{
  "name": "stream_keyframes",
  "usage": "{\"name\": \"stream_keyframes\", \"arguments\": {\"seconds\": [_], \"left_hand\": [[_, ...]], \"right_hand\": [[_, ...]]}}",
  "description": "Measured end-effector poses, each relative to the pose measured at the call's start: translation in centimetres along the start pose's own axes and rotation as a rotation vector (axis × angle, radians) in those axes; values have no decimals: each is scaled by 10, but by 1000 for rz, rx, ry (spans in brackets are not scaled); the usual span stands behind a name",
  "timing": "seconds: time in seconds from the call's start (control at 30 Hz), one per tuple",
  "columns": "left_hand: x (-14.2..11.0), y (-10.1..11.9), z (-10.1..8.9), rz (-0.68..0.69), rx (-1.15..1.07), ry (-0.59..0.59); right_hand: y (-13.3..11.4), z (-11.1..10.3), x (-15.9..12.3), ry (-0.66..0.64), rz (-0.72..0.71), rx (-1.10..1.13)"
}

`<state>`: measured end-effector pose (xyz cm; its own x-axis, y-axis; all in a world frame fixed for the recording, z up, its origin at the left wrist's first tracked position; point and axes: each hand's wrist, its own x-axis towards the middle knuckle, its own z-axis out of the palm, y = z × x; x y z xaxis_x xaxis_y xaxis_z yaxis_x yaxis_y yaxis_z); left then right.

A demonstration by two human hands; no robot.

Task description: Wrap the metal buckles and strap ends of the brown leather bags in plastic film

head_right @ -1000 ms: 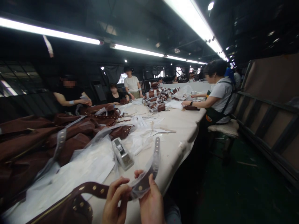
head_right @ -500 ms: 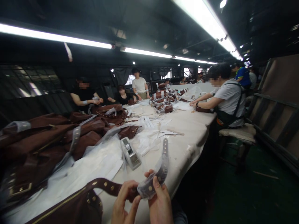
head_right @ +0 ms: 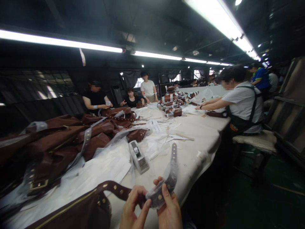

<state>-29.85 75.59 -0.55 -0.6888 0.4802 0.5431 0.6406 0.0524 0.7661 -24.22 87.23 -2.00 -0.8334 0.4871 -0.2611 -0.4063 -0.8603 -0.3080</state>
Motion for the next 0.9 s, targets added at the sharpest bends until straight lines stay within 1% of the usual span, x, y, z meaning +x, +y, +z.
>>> {"name": "stream_keyframes", "arguments": {"seconds": [0.07,0.13,0.33,0.73,0.9], "left_hand": [[-1,3,2,-24,-23,45],[-2,4,3,-31,-35,64],[-3,6,2,-50,-23,36],[-3,10,2,-31,-36,42],[-5,8,3,-39,-33,33]], "right_hand": [[1,-5,1,-18,-3,-18],[2,-8,2,-25,-8,-42],[3,-8,1,-24,-1,-25],[4,-9,0,-11,17,-2],[4,-4,-1,39,3,42]]}}
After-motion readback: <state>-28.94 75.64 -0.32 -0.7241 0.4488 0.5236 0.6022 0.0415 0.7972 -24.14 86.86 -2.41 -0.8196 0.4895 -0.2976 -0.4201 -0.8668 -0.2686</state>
